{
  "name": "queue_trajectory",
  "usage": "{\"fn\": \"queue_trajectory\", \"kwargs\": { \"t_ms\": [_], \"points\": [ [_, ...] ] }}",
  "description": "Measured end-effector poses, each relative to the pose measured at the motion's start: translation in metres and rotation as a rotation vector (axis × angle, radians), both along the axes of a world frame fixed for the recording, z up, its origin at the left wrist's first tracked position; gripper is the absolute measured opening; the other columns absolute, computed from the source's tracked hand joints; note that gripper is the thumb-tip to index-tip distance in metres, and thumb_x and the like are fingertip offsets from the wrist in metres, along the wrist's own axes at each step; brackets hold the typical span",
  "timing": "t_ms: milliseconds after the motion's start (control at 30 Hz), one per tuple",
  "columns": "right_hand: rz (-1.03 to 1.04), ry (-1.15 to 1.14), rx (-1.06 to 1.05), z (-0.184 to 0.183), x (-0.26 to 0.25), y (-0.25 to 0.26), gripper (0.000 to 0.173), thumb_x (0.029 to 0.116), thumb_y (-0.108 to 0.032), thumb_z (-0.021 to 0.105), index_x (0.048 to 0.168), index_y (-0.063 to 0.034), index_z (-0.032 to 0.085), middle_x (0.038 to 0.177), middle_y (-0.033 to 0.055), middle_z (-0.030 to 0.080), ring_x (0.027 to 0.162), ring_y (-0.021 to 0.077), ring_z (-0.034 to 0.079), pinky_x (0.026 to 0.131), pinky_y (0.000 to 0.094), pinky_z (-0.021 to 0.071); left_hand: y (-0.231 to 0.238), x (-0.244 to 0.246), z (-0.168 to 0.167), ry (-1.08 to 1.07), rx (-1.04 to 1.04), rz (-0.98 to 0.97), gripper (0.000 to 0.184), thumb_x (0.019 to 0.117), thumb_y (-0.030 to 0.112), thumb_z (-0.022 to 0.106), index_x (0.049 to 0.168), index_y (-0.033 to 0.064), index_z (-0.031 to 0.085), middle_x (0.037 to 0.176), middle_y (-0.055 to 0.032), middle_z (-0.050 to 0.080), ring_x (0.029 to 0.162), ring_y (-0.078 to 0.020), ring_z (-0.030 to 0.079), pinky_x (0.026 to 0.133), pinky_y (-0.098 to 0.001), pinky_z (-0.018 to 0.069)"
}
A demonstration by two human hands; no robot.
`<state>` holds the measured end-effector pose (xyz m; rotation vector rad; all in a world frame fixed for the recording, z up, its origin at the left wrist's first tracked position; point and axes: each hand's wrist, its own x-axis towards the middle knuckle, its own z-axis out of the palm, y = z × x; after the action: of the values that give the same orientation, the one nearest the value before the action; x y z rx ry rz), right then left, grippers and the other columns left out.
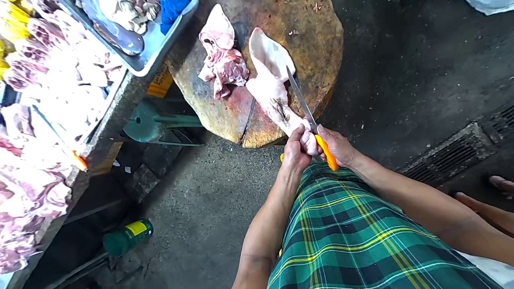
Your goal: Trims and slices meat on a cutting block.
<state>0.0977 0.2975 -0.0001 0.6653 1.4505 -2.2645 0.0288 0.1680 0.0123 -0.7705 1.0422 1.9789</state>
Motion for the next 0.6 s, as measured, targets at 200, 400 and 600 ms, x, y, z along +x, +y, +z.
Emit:
{"fn": "queue_trajectory", "kwargs": {
  "t_ms": [200, 400, 600],
  "points": [
    [-0.178, -0.089, 0.143, -0.001, 0.0, -0.016, 0.058, 0.1068, -0.06, 0.04, 0.104, -0.0106, 0.07, 0.069, 0.0052, 0.059, 0.052, 0.016, 0.055, 0.046, 0.0329, 0.0508, 0.004, 0.001, -0.004, 0.028, 0.027, 0.013, 0.019, 0.1054, 0.029, 0.051, 0.1, 0.0125, 0.06, 0.071, -0.001, 0.055, 0.059, -0.0121, 0.057, 0.058, -0.0295, 0.0536],
    [-0.35, -0.241, -0.055, 0.007, 0.006, -0.019, 0.065, 0.1009, -0.074, 0.033, 0.108, -0.0188, 0.065, 0.065, 0.0018, 0.054, 0.047, 0.0132, 0.048, 0.043, 0.0303, 0.0455, 0.003, 0.003, -0.005, 0.041, 0.082, 0.0, 0.03, 0.106, 0.03, 0.049, 0.126, 0.0116, 0.061, 0.094, -0.0084, 0.066, 0.074, -0.0172, 0.065, 0.065, -0.0342, 0.0584],
    [-0.273, -0.096, -0.045, 0.008, -0.002, 0.005, 0.056, 0.1105, -0.056, 0.027, 0.146, -0.0234, 0.054, 0.065, 0.0002, 0.052, 0.047, 0.0129, 0.05, 0.042, 0.0285, 0.0474, 0.001, 0.001, -0.003, 0.065, 0.124, 0.067, 0.033, 0.1075, 0.028, 0.046, 0.134, 0.0121, 0.057, 0.105, -0.0099, 0.066, 0.086, -0.019, 0.066, 0.078, -0.037, 0.0587]
  ]
}}
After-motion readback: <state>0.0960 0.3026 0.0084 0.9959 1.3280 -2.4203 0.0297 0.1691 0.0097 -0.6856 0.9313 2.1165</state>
